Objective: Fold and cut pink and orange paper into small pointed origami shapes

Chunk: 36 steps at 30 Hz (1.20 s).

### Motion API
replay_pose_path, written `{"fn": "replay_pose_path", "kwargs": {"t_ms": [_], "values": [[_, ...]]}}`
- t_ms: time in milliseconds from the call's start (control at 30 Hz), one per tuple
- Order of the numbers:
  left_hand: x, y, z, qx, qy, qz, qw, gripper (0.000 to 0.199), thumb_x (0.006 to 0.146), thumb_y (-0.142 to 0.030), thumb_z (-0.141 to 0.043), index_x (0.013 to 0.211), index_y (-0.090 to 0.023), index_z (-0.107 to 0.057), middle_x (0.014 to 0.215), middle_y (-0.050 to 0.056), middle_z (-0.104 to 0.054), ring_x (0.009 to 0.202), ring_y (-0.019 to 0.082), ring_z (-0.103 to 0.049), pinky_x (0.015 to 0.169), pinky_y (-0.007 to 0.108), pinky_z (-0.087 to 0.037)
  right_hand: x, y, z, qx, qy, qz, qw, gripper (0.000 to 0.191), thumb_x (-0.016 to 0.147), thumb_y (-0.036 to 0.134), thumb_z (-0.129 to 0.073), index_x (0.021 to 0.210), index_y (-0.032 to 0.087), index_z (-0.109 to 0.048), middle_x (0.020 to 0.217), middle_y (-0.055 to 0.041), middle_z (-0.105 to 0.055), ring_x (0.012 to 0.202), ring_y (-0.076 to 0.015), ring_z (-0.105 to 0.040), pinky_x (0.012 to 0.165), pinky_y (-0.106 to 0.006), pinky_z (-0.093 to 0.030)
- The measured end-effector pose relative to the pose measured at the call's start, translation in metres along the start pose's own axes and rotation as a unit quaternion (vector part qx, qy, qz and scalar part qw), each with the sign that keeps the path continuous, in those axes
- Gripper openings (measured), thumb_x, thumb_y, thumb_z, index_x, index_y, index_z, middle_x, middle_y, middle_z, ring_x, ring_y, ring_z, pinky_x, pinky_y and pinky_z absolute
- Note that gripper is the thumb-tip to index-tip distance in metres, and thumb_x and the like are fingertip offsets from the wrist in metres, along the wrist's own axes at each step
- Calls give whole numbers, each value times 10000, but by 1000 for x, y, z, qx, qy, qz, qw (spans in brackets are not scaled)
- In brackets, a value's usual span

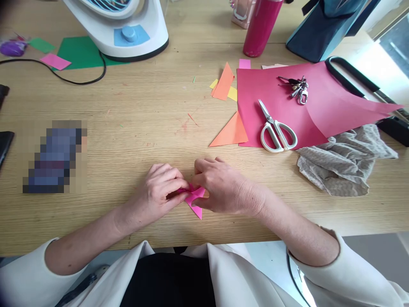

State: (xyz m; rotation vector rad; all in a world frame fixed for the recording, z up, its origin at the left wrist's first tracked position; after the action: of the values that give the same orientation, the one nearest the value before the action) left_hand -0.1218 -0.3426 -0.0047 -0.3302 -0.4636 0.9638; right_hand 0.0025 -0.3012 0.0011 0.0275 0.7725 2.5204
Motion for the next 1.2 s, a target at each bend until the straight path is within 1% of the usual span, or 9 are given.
{"fn": "replay_pose_path", "kwargs": {"t_ms": [67, 133, 233, 333, 467, 733, 933, 1133, 1200], "values": [[-2, 1, 1, -4, 3, -1, 1000, 151, 934, -283, -633, 825, -196, -688, 803, 12, -675, 797, 171, -536, 790, 347, -365, -2, 2, -3, 11, -26, 6, 1000, 186, 904, 334, -672, 801, 180, -692, 890, -58, -543, 812, -177, -519, 772, -331, -365], [-6, 5, 4, -3, 8, 0, 1000, 118, 933, -272, -637, 855, -207, -698, 818, 11, -679, 818, 173, -542, 799, 348, -363, -3, 1, -5, 21, -43, 5, 999, 190, 912, 289, -653, 765, 170, -667, 882, -59, -545, 797, -170, -513, 752, -321, -357], [-12, 14, 11, 10, -1, 4, 1000, 92, 929, -251, -642, 872, -213, -703, 833, 12, -680, 824, 175, -537, 798, 349, -363, -4, 0, -5, 24, -48, 2, 999, 213, 891, 211, -649, 691, 161, -598, 876, -55, -548, 779, -159, -499, 736, -313, -346], [-18, 21, 16, 15, -20, 3, 1000, 73, 923, -229, -650, 869, -208, -695, 836, 9, -683, 818, 170, -533, 801, 347, -368, -4, 0, -5, 22, -47, 5, 999, 229, 878, 180, -646, 671, 164, -550, 883, -47, -545, 772, -151, -494, 734, -311, -339], [-21, 26, 16, 12, -32, 3, 999, 71, 917, -218, -657, 852, -209, -684, 820, 3, -674, 804, 163, -538, 789, 338, -373, -5, 0, -5, 22, -52, 2, 998, 242, 899, 196, -627, 678, 168, -531, 885, -43, -544, 766, -146, -494, 733, -312, -333], [-16, 28, 15, -5, 0, 6, 1000, 71, 926, -218, -647, 865, -224, -683, 803, -16, -661, 798, 153, -550, 815, 345, -359, -5, -4, -8, 27, -65, 12, 997, 207, 902, 179, -610, 708, 165, -540, 890, -42, -548, 779, -148, -498, 735, -312, -329], [-13, 30, 14, -5, 3, 20, 1000, 107, 933, -245, -639, 835, -219, -672, 773, -19, -643, 771, 151, -540, 813, 348, -349, -9, -7, -10, 36, -77, 12, 996, 186, 900, 167, -615, 726, 166, -547, 888, -33, -546, 765, -140, -497, 731, -303, -330], [-11, 29, 11, 12, 14, 20, 1000, 135, 956, -237, -597, 831, -203, -635, 781, -13, -636, 769, 161, -532, 789, 355, -338, -10, -5, -8, 5, -76, -24, 997, 216, 921, 285, -618, 744, 164, -590, 851, -32, -562, 736, -149, -500, 714, -312, -312], [-11, 29, 10, 15, 17, 21, 1000, 148, 964, -243, -581, 829, -200, -622, 782, -10, -632, 769, 164, -531, 788, 359, -338, -9, -3, -7, -2, -74, -35, 997, 230, 928, 274, -600, 727, 163, -588, 819, -27, -554, 723, -149, -495, 705, -312, -305]]}}
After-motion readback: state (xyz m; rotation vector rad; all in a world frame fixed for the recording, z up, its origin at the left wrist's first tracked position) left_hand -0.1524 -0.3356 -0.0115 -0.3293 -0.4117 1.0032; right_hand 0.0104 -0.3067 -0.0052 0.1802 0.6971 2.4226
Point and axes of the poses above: each hand's wrist, its own x-axis towards the middle knuckle, its own z-axis out of the back of the hand, y = z × x, the point moved 6 cm from there along x, towards the middle knuckle
